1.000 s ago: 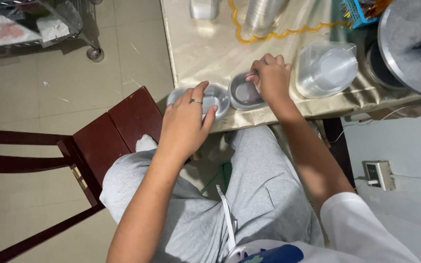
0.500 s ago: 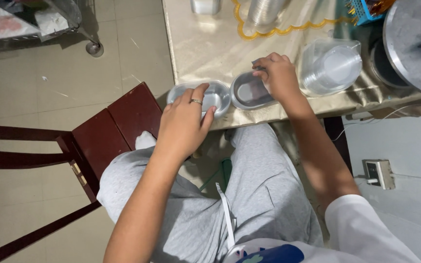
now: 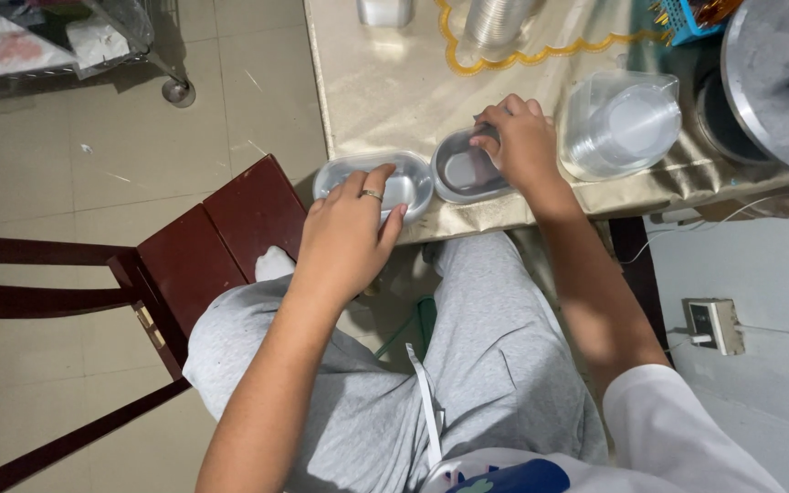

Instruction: Wiping down plastic containers with a cloth.

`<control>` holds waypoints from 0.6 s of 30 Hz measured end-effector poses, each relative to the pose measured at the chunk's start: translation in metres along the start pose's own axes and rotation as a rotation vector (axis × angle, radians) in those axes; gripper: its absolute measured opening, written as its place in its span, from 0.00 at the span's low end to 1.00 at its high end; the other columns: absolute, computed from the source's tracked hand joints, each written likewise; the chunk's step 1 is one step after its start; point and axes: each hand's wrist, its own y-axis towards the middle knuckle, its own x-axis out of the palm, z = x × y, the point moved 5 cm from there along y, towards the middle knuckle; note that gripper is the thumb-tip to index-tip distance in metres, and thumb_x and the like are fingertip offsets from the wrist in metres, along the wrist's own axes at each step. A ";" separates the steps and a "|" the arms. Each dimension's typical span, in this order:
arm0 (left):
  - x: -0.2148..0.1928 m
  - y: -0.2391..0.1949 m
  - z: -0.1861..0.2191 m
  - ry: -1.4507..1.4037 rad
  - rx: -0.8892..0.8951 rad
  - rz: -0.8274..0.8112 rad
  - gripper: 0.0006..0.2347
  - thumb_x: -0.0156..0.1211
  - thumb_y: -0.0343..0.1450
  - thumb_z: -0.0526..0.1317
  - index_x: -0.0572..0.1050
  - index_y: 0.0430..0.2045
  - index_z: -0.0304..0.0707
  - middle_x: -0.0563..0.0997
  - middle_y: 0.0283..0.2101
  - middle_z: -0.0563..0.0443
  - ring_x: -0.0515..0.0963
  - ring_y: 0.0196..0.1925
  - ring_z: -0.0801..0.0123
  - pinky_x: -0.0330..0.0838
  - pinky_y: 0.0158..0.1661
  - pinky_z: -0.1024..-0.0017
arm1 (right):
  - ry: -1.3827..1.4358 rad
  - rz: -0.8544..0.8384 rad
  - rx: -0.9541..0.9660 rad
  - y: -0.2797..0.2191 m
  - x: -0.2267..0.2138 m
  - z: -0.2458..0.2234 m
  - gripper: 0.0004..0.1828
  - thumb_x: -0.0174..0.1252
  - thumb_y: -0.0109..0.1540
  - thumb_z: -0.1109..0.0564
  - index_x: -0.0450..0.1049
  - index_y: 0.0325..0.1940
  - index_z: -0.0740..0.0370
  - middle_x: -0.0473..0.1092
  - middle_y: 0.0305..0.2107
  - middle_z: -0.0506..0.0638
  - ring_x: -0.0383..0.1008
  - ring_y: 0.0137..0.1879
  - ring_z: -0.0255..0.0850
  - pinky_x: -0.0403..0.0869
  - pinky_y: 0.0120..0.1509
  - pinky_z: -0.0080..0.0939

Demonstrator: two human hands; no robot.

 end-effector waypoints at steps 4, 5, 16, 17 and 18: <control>0.000 -0.001 0.000 -0.008 0.015 0.014 0.18 0.58 0.73 0.44 0.72 0.55 0.36 0.80 0.48 0.40 0.80 0.50 0.50 0.71 0.49 0.54 | 0.005 0.012 0.079 0.000 0.012 0.013 0.13 0.71 0.58 0.49 0.82 0.44 0.53 0.73 0.37 0.47 0.71 0.48 0.50 0.70 0.52 0.52; 0.000 -0.001 0.001 -0.015 0.017 0.016 0.17 0.58 0.73 0.43 0.72 0.55 0.36 0.80 0.48 0.40 0.80 0.50 0.50 0.71 0.49 0.54 | 0.010 -0.002 0.110 0.000 0.015 0.017 0.12 0.71 0.59 0.48 0.82 0.44 0.52 0.73 0.37 0.46 0.71 0.48 0.49 0.70 0.53 0.52; 0.000 -0.001 0.004 -0.008 0.028 -0.010 0.17 0.58 0.73 0.44 0.73 0.54 0.37 0.80 0.47 0.41 0.80 0.49 0.50 0.71 0.49 0.53 | -0.043 0.003 0.082 0.003 0.009 0.010 0.17 0.73 0.53 0.46 0.82 0.42 0.52 0.74 0.38 0.47 0.71 0.48 0.50 0.69 0.51 0.55; 0.001 -0.001 0.004 -0.004 0.028 -0.017 0.17 0.58 0.73 0.44 0.73 0.54 0.37 0.80 0.47 0.42 0.80 0.48 0.50 0.71 0.49 0.54 | -0.049 0.021 0.067 0.003 0.009 0.009 0.18 0.73 0.51 0.46 0.83 0.41 0.53 0.74 0.37 0.47 0.72 0.47 0.50 0.69 0.50 0.54; 0.001 -0.001 0.005 -0.004 0.030 -0.018 0.17 0.58 0.73 0.44 0.73 0.54 0.37 0.80 0.47 0.42 0.80 0.48 0.50 0.71 0.49 0.54 | -0.049 0.022 0.069 0.004 0.011 0.013 0.18 0.73 0.51 0.46 0.83 0.41 0.53 0.74 0.37 0.47 0.72 0.47 0.50 0.69 0.50 0.54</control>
